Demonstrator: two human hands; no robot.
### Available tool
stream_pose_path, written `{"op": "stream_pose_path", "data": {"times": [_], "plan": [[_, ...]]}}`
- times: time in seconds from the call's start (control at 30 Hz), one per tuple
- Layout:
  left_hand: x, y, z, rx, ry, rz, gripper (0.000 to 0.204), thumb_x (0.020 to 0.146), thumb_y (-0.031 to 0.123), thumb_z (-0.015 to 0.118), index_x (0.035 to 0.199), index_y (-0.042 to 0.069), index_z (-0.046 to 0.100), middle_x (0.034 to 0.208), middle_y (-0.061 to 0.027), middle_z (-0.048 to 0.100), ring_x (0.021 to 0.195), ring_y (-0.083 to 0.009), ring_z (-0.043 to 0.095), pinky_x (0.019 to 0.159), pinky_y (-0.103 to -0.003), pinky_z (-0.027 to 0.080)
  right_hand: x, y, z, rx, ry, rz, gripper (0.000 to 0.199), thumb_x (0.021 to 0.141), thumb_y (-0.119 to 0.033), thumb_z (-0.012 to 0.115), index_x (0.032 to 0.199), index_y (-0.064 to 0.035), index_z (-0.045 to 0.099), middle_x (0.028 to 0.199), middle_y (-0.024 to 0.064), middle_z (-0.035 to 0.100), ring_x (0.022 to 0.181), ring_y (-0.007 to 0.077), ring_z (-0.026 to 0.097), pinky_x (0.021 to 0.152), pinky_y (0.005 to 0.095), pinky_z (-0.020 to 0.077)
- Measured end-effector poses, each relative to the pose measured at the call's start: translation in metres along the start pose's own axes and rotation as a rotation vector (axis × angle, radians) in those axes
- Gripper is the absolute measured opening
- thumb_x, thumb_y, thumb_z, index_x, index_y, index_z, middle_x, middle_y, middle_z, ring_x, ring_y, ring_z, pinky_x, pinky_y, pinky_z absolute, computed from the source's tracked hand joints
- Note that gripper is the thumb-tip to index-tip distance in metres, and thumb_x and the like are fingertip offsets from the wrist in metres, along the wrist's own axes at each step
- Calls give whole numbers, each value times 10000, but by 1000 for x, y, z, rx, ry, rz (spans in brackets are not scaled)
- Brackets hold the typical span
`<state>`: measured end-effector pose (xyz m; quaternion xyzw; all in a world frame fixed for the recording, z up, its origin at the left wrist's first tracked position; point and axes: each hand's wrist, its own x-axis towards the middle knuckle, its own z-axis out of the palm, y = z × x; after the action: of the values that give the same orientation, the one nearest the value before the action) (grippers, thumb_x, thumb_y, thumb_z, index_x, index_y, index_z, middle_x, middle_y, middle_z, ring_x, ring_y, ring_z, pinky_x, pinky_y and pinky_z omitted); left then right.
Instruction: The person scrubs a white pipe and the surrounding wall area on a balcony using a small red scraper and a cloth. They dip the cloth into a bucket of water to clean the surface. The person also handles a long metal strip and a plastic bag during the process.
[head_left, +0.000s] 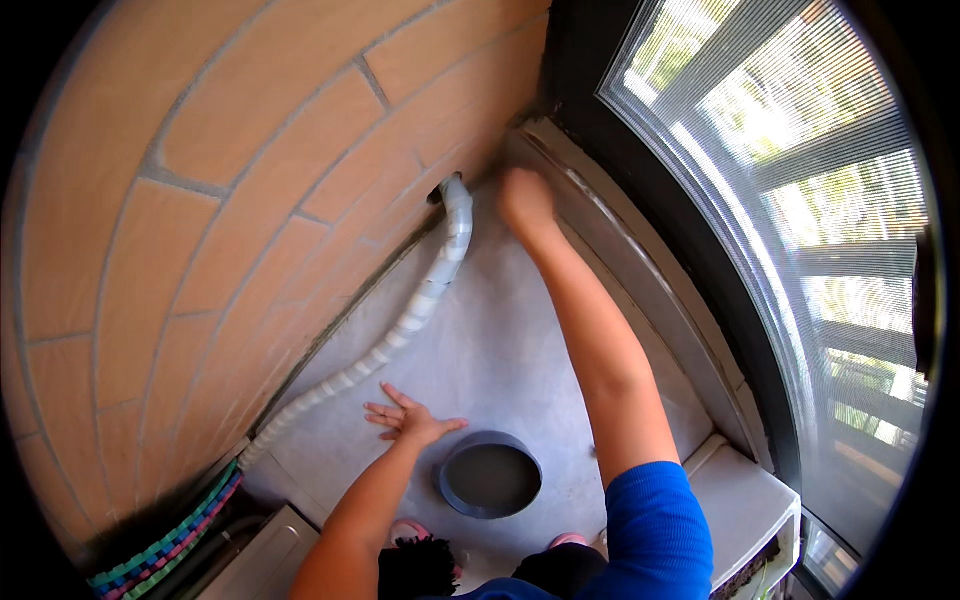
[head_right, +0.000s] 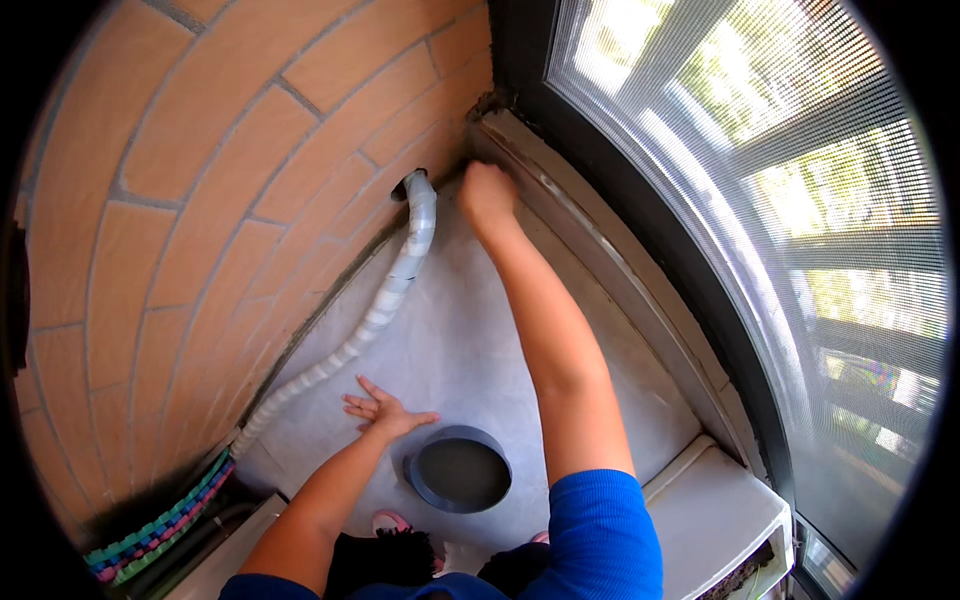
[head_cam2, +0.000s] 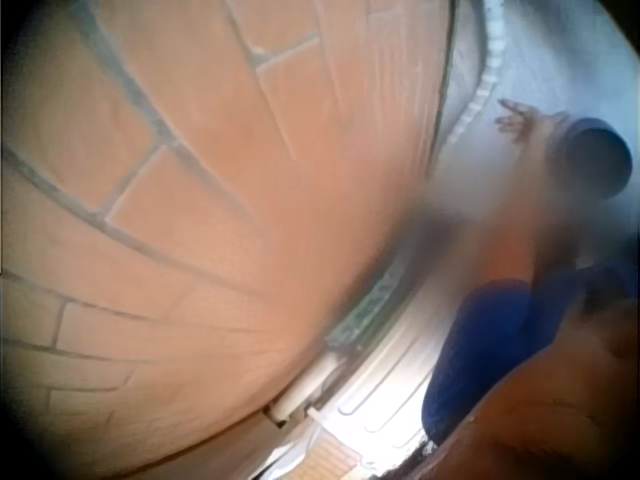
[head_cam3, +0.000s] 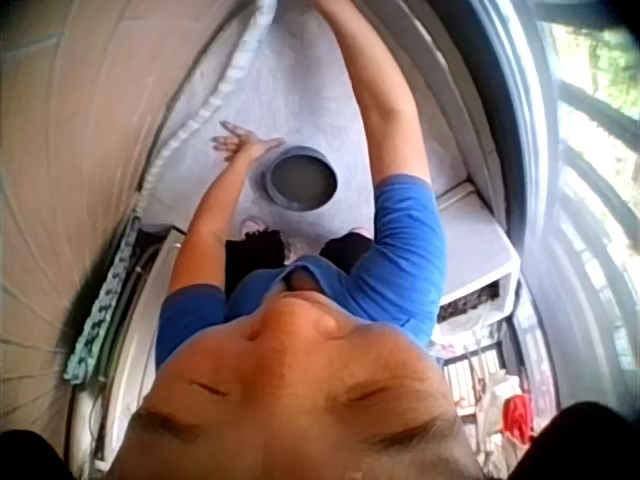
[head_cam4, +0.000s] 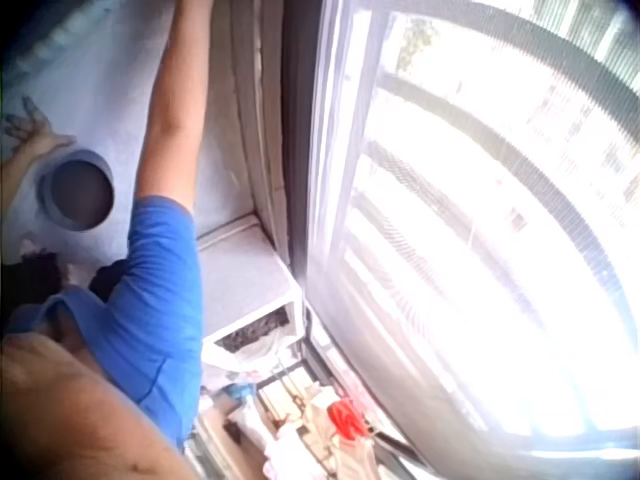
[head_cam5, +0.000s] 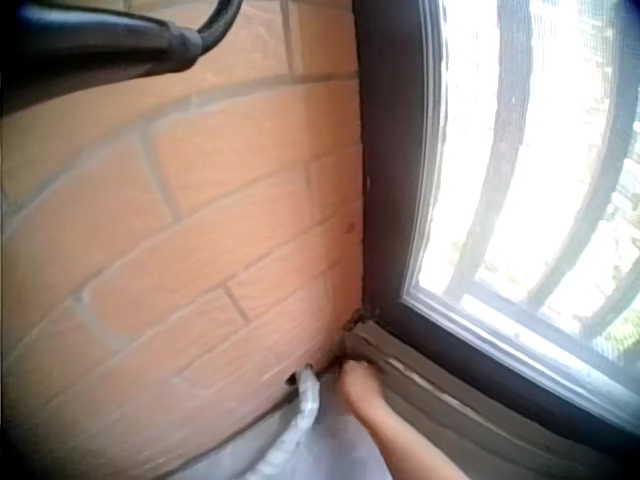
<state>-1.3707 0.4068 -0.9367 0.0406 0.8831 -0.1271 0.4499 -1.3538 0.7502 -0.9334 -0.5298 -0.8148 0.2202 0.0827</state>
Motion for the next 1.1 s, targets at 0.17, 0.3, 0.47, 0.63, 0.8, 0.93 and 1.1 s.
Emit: {"op": "stream_pose_path", "data": {"times": [0.17, 0.3, 0.47, 0.63, 0.8, 0.93, 1.1], "plan": [[0, 2, 1, -8, -7, 18, 1585, 380, 533, 852, 1249, 84, -395, 1277, -382, -328, 1232, -502, -267, 975, -663, 62, 8, -38, -25, -96, -77, 42, 126, 753, -132, 591, 812, -66, 682, 888, 155, 652, 861, 298, 635, 707, 363, 524], [1, 0, -1, -8, -16, 24, 1580, 385, 528, 853, 1253, 81, -390, 1277, -387, -324, 1228, -505, -271, 970, -669, 53, -4, -1, -4, -74, -84, 24, 160, 760, -130, 582, 885, -70, 662, 885, 156, 650, 874, 306, 628, 723, 368, 519], [-2, 2, -3, -35, -13, 38, 1573, 395, 525, 852, 1255, 75, -386, 1278, -382, -329, 1228, -503, -274, 972, -667, 48, -4, 22, 12, -36, -78, 79, 232, 784, -114, 535, 1002, -91, 612, 881, 164, 645, 861, 331, 620, 729, 402, 504], [-1, 1, -2, -26, -13, 23, 1570, 399, 524, 850, 1253, 72, -387, 1273, -384, -334, 1224, -508, -278, 972, -666, 50, -12, 16, 5, 79, 40, -38, 194, 799, -108, 500, 963, -84, 602, 900, 174, 634, 828, 344, 615, 710, 423, 500], [-3, 2, -4, -39, -16, 36, 1575, 395, 523, 852, 1246, 76, -396, 1272, -380, -339, 1224, -503, -282, 973, -665, 42, -4, 14, 4, -63, 21, -101, 155, 786, -102, 503, 909, -70, 592, 862, 160, 637, 809, 325, 622, 684, 430, 503], [-1, 1, -3, -41, -22, 31, 1577, 395, 520, 853, 1242, 72, -399, 1268, -381, -344, 1220, -502, -292, 974, -665, 29, 3, 7, 4, -170, -22, -98, 161, 763, -92, 525, 902, -76, 604, 855, 144, 642, 813, 294, 630, 670, 412, 508], [-5, 0, -6, -52, -29, 46, 1572, 402, 515, 853, 1241, 71, -399, 1267, -380, -345, 1216, -503, -296, 972, -668, 26, 5, -29, -21, -354, -167, -162, 215, 774, -137, 555, 968, -92, 635, 912, 115, 650, 868, 266, 632, 702, 362, 514]]}}
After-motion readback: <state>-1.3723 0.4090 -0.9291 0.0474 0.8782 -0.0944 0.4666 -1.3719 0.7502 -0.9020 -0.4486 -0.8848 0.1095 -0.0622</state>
